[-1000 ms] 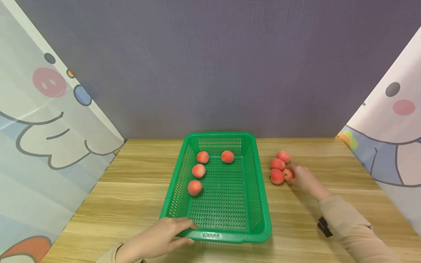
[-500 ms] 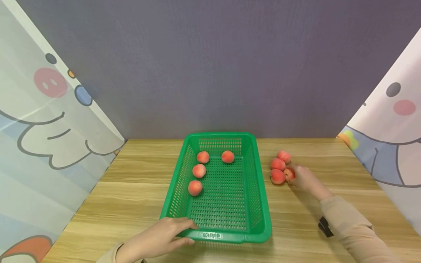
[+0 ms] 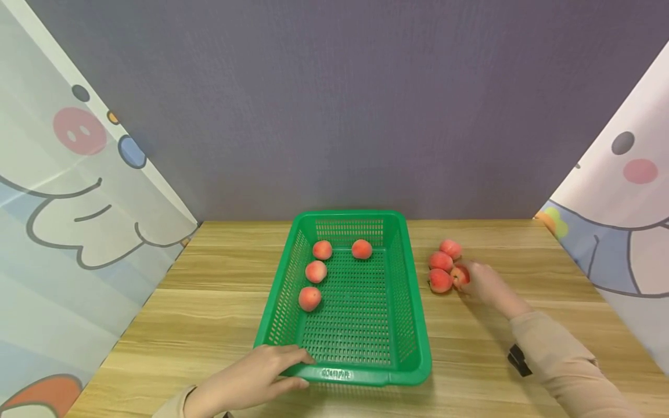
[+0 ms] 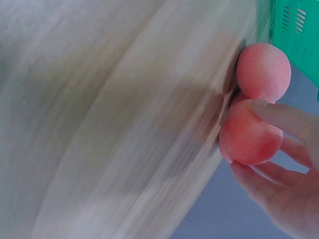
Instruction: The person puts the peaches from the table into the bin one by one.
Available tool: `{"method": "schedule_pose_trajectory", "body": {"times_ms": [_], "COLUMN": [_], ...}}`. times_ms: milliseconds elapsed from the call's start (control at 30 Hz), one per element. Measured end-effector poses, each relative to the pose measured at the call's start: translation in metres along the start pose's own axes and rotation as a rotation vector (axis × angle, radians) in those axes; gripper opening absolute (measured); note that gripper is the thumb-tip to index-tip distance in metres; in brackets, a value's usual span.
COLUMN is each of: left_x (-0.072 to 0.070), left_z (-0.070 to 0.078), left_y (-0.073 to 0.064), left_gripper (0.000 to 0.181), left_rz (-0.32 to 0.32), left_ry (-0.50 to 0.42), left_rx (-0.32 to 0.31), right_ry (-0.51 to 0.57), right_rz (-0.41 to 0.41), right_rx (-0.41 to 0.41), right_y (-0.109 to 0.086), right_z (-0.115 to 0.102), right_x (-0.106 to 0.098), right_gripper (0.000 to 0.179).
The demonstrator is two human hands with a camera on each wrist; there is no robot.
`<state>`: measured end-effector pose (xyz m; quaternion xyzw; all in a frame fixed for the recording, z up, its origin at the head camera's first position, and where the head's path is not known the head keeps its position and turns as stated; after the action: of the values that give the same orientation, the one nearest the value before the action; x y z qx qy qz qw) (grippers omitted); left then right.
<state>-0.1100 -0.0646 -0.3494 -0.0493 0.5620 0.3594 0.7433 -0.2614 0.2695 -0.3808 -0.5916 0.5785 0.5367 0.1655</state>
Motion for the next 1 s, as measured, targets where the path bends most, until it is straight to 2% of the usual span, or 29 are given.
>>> {"method": "schedule_pose_trajectory", "body": {"times_ms": [233, 500, 700, 1000], "left_x": [0.0, 0.0, 0.0, 0.0], "left_z": [0.0, 0.001, 0.0, 0.001], "left_y": [0.0, 0.001, 0.0, 0.0], "left_gripper": [0.022, 0.02, 0.02, 0.021], "left_rz": [0.0, 0.016, 0.012, 0.014], "left_ry": [0.001, 0.001, -0.005, -0.01], "left_rx": [0.0, 0.014, 0.007, 0.011], "right_ry": [-0.006, -0.045, -0.04, -0.04], "right_rz": [0.018, 0.025, 0.039, -0.001], "right_rx": [-0.036, -0.019, -0.048, 0.03], "right_y": [0.001, 0.0, 0.005, 0.013], "right_z": [-0.007, -0.005, -0.009, -0.009], "right_x": [-0.005, -0.012, -0.02, -0.027], "right_gripper": [0.024, 0.042, 0.041, 0.043]}}
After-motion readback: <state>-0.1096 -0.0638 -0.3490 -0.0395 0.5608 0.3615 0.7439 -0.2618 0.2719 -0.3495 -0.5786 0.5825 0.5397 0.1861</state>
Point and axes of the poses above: each hand's wrist, its own y-axis towards the middle knuckle, its own x-axis out of the palm, z = x × y, the point moved 8 cm from there along y, towards the middle knuckle, and after that the axes turned 12 degrees about z, right-handed, at the moved point
